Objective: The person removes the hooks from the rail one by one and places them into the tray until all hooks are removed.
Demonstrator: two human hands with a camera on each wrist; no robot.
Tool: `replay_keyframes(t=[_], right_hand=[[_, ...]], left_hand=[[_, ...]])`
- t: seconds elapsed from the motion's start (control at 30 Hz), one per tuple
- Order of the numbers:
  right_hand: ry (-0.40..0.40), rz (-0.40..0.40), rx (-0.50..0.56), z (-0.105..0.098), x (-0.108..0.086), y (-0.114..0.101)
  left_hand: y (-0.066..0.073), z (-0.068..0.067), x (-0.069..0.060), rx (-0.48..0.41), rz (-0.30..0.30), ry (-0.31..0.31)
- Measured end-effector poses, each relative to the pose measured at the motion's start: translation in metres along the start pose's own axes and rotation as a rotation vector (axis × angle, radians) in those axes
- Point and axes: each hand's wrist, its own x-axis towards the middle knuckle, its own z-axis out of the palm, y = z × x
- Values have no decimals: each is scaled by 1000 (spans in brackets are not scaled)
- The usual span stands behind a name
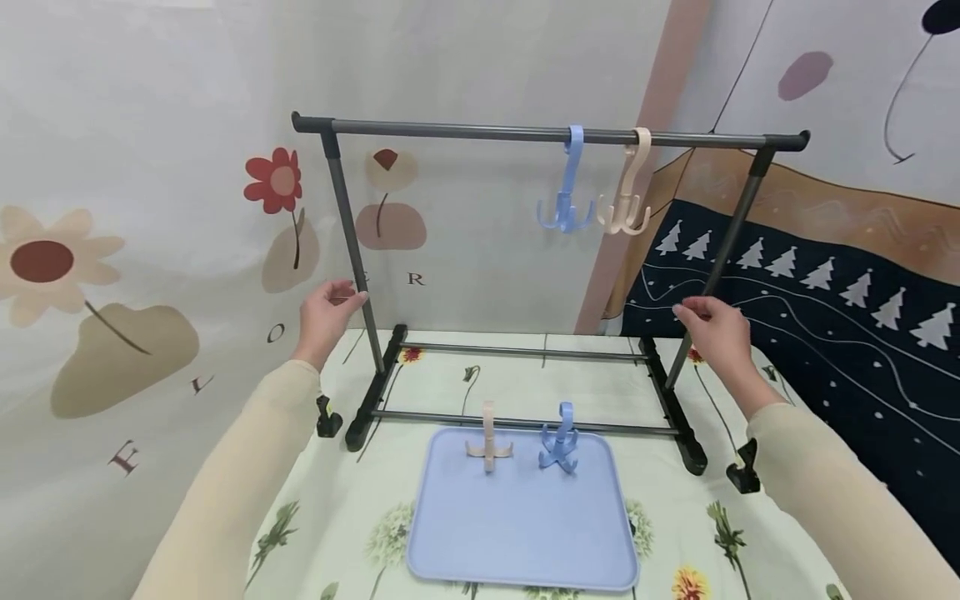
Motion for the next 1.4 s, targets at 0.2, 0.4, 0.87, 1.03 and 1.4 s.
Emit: replay_keyframes(t=[0.2,0.4,0.87,1.03,1.4], right_hand=[[-6,-48,55,-8,10,-43],[-21,-89,71,-19,17,-75],[28,-83,73,-33,27,-121],[91,-77,96,-32,33,-136],[170,-37,200,-29,47,-175]], left_hand=[[9,0,11,-21,-30,53],[13,5,13,-48,-39,84],[13,7,13,-69,-29,102],[13,8,11,-83,-31,105],[15,9,7,-99,-56,130]])
